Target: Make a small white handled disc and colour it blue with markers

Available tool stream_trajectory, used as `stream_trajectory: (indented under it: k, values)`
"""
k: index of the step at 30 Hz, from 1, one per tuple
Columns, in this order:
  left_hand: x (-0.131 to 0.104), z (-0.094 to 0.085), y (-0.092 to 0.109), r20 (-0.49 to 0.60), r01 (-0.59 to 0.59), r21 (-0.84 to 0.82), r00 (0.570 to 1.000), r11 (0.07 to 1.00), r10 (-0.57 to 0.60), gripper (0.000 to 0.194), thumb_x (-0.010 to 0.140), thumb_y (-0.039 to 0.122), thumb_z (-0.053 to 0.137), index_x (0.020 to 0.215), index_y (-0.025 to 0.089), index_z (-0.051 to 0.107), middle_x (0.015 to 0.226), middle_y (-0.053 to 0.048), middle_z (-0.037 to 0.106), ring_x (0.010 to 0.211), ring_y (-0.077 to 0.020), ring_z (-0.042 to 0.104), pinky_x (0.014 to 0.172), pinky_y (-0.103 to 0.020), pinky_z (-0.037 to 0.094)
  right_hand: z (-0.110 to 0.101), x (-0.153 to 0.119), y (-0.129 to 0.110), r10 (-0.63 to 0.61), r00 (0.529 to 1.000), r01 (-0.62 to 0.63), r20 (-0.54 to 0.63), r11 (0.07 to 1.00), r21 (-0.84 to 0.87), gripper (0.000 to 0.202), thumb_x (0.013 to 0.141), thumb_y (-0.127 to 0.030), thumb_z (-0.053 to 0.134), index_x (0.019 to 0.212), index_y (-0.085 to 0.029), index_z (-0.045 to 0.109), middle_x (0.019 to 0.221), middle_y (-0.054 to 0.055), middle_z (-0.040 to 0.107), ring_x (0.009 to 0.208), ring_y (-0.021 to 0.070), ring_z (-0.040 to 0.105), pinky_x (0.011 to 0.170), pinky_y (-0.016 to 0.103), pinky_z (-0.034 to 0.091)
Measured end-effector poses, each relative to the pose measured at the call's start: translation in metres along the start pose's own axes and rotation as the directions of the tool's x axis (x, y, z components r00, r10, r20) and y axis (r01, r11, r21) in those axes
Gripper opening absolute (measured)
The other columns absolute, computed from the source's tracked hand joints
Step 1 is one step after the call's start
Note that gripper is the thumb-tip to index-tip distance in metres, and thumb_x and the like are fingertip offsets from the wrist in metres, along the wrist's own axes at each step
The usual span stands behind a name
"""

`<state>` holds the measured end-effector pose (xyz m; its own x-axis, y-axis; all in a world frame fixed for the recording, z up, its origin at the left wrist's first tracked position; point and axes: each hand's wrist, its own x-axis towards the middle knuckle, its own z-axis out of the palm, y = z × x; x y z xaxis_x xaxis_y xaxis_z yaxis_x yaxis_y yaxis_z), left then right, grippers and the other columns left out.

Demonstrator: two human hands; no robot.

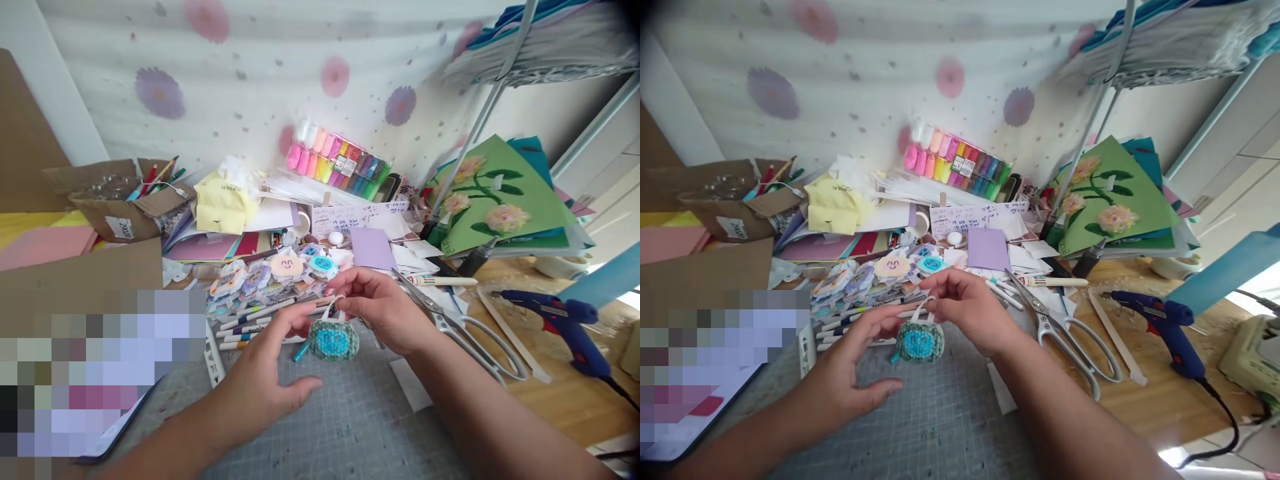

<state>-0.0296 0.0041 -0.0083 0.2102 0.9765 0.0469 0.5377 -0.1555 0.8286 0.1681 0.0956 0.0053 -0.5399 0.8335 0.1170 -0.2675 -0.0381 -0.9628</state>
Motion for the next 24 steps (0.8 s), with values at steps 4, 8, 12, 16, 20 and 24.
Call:
stream_trajectory:
  k: [4,8,12,16,20,24]
  values:
    - [-0.002,0.005,-0.001,0.032,-0.034,-0.124,0.999,0.992,0.038,0.065,0.077,0.019,0.064,0.131,0.041,0.035,0.138,-0.001,0.046,0.125,-0.0254,0.047,0.104,-0.046,0.039,0.005,-0.002,-0.002,0.032,0.999,-0.031,-0.023,0.999,0.031,0.018,0.067,-0.014,0.075,0.084,-0.017,0.069,0.075,-0.001,0.066,0.063,0.0086,0.057,0.058,0.021,0.046]
    - [-0.001,0.008,-0.003,-0.025,-0.061,-0.038,0.998,0.997,0.06,0.062,0.073,0.016,0.065,0.126,0.036,0.039,0.134,-0.002,0.049,0.118,-0.0249,0.052,0.099,-0.044,0.043,0.01,-0.004,-0.001,0.038,0.998,-0.037,-0.046,0.998,0.042,0.017,0.067,-0.014,0.075,0.082,-0.017,0.07,0.074,-0.002,0.066,0.062,0.0073,0.057,0.057,0.019,0.047]
    - [0.002,0.009,-0.003,-0.073,-0.099,0.121,0.991,0.988,0.109,0.055,0.072,0.017,0.066,0.119,0.032,0.042,0.124,-0.002,0.056,0.106,-0.0233,0.058,0.091,-0.041,0.048,0.012,-0.005,0.001,0.067,0.996,-0.064,-0.054,0.996,0.061,0.018,0.065,-0.014,0.075,0.082,-0.017,0.069,0.075,-0.003,0.066,0.06,0.0058,0.057,0.054,0.017,0.048]
    - [0.004,0.009,-0.01,-0.127,-0.285,0.276,0.936,0.918,0.329,0.059,0.074,0.016,0.064,0.125,0.033,0.038,0.128,-0.004,0.054,0.111,-0.0244,0.057,0.091,-0.037,0.049,0.013,-0.005,0.002,0.093,0.996,-0.092,-0.006,0.994,0.05,0.019,0.065,-0.015,0.073,0.084,-0.017,0.067,0.07,-0.004,0.064,0.058,0.006,0.056,0.055,0.018,0.049]
    - [0.006,0.009,-0.017,-0.098,-0.469,0.395,0.833,0.79,0.544,0.062,0.078,0.013,0.058,0.131,0.04,0.041,0.118,-0.001,0.057,0.108,-0.0226,0.059,0.089,-0.031,0.05,0.016,-0.003,0.008,0.093,0.996,-0.092,0.011,0.995,-0.033,0.021,0.065,-0.017,0.068,0.085,-0.019,0.065,0.062,-0.006,0.058,0.052,0.0072,0.054,0.054,0.022,0.05]
    - [0.005,0.013,-0.017,-0.094,-0.4,0.394,0.878,0.827,0.469,0.047,0.076,0.019,0.059,0.118,0.04,0.056,0.109,0.002,0.058,0.099,-0.0213,0.061,0.082,-0.027,0.051,0.014,0.001,0.008,0.038,0.999,-0.041,-0.019,0.983,-0.178,0.022,0.063,-0.017,0.067,0.086,-0.019,0.065,0.063,-0.005,0.058,0.051,0.0098,0.055,0.053,0.026,0.049]
